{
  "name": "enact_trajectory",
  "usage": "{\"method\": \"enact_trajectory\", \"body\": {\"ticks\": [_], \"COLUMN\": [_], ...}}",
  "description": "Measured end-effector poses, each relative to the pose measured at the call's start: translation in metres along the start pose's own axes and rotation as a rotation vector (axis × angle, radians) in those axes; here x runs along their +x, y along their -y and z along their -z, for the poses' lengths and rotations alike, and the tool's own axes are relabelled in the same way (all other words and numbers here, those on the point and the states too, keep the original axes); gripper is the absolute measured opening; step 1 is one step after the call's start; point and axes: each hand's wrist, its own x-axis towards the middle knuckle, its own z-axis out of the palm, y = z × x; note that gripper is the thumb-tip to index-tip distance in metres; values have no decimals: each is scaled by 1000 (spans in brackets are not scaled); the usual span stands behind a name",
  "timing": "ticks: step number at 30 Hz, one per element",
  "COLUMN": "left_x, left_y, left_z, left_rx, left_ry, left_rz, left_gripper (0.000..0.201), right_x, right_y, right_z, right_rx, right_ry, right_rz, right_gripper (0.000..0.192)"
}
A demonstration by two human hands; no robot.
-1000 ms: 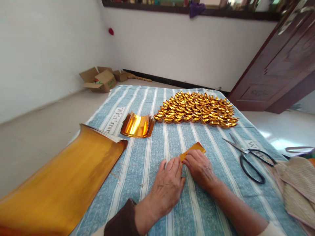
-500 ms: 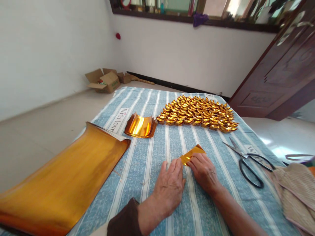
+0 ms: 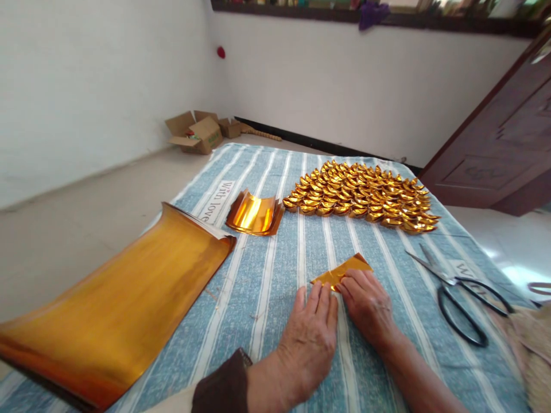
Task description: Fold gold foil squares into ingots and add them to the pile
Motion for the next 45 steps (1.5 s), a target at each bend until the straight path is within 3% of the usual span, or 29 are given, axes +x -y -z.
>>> {"method": "enact_trajectory", "body": {"ticks": [17, 22, 28, 38, 45], "left_x": [8, 9, 11, 2, 2], "left_y": [16, 18, 20, 37, 42], "left_z": [8, 7, 10, 5, 7], "left_rx": [-295, -282, -274, -181, -123], "left_ry": [150, 164, 163, 208, 178], "left_rz": [104, 99, 80, 13, 6], "left_gripper": [44, 46, 46, 50, 51], "right_x": [6, 8, 7, 5, 7], "right_y": [2, 4, 9, 0, -5], "right_z": [4, 6, 3, 1, -3], "right_rx": [44, 168, 156, 350, 448], "right_ry": [-51, -68, -18, -42, -59], "right_rz": [-36, -107, -212, -258, -305], "right_gripper": [29, 24, 17, 11, 12]}}
